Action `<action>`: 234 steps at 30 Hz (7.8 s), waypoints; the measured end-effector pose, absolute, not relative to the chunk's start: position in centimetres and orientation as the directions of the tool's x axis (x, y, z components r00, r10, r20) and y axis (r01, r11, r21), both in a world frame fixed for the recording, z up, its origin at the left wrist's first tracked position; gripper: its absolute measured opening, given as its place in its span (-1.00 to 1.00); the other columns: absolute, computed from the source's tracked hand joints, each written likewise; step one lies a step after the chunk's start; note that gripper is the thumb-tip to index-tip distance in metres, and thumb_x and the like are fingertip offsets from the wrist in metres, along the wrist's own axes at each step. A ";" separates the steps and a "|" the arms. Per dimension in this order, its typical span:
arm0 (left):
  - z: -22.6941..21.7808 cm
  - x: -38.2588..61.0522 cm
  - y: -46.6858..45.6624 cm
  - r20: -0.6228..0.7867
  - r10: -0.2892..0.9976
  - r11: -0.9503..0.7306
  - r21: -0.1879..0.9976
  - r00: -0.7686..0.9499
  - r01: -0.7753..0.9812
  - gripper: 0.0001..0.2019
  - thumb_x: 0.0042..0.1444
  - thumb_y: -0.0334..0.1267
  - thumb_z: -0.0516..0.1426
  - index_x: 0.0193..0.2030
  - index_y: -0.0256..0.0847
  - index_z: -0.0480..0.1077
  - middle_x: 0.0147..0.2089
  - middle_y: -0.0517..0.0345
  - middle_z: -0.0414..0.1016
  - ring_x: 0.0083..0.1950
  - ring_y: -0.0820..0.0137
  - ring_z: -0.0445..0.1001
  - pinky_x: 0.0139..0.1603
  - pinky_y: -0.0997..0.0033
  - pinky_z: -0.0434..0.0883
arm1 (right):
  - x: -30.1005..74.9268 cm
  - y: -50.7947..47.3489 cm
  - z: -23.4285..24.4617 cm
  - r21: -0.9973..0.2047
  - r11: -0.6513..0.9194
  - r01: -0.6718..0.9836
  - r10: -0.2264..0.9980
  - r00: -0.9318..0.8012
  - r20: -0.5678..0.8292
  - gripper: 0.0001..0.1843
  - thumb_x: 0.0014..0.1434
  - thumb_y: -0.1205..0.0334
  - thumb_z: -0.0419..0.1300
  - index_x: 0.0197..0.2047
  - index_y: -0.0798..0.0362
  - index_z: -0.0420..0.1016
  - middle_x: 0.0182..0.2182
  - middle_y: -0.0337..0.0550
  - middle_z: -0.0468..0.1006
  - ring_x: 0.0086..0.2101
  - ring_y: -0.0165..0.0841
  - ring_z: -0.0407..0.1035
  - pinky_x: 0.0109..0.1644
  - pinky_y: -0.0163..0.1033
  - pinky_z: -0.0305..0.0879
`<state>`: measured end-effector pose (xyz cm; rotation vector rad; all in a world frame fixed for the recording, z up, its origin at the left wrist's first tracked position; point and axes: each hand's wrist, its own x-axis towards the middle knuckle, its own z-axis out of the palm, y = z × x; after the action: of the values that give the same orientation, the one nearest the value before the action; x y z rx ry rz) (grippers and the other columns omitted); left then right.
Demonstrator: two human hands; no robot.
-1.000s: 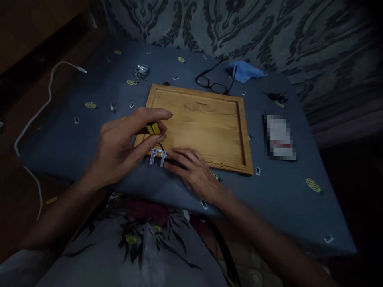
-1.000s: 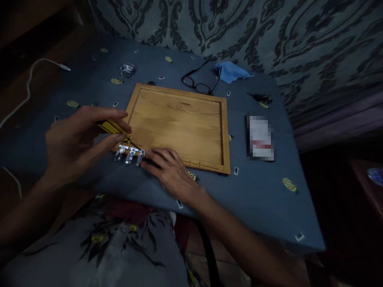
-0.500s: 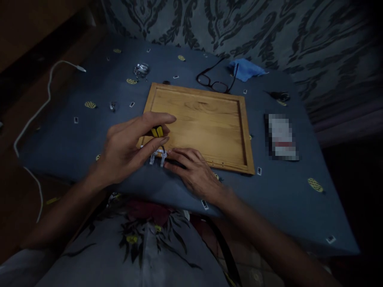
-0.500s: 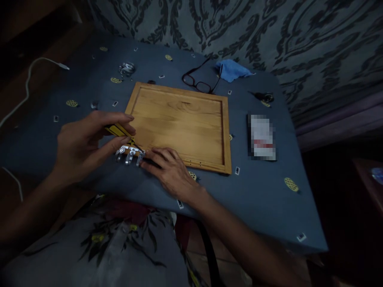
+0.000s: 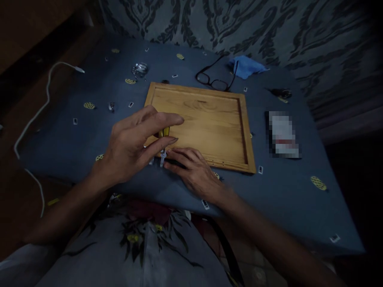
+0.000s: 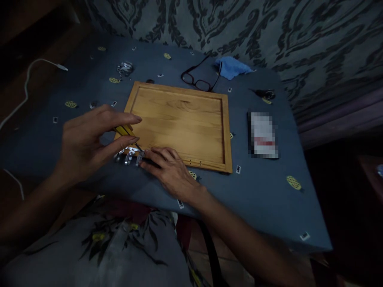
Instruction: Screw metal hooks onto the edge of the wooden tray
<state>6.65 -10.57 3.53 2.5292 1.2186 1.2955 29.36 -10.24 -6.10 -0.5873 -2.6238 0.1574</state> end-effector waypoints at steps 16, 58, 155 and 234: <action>4.0 4.7 -10.0 0.579 0.674 -0.737 0.482 0.459 0.473 -0.72 0.35 -0.34 0.20 0.15 0.02 0.52 0.01 0.18 0.69 -0.07 0.36 0.68 -0.02 0.36 0.64 | 29.3 -10.1 -5.9 -0.184 0.909 0.374 0.417 -0.816 0.401 -0.60 0.42 0.39 0.07 0.24 0.03 0.51 0.21 0.03 0.56 0.22 -0.09 0.31 0.19 0.06 0.33; 3.2 6.4 -10.9 0.664 0.659 -0.670 0.306 0.353 0.676 -0.73 0.32 -0.29 0.24 0.14 -0.05 0.51 -0.16 0.15 0.59 -0.20 0.36 0.56 -0.13 0.34 0.57 | 29.4 -10.1 -6.3 -0.189 0.903 0.387 0.430 -0.804 0.409 -0.61 0.42 0.37 0.10 0.25 -0.02 0.51 0.23 -0.02 0.54 0.22 -0.10 0.30 0.20 0.08 0.33; 3.7 5.6 -11.7 0.679 0.645 -0.686 0.312 0.350 0.657 -0.64 0.30 -0.38 0.26 0.21 -0.14 0.42 0.10 0.15 0.64 0.07 0.42 0.65 0.13 0.51 0.58 | 29.3 -9.9 -6.6 -0.185 0.913 0.363 0.407 -0.795 0.450 -0.61 0.44 0.36 0.07 0.26 0.00 0.50 0.21 0.00 0.56 0.22 -0.11 0.32 0.21 0.06 0.34; 3.4 5.5 -11.0 0.638 0.655 -0.700 0.311 0.404 0.643 -0.68 0.33 -0.35 0.24 0.19 -0.05 0.42 0.02 0.20 0.65 0.02 0.36 0.64 0.08 0.40 0.58 | 29.5 -10.0 -5.8 -0.223 0.908 0.355 0.419 -0.804 0.422 -0.58 0.40 0.38 0.14 0.28 0.04 0.47 0.22 0.00 0.57 0.25 -0.09 0.31 0.23 0.08 0.33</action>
<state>5.50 -11.00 3.40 2.6190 1.2102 1.2020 29.48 -9.98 -5.83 -0.5597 -2.5964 0.1828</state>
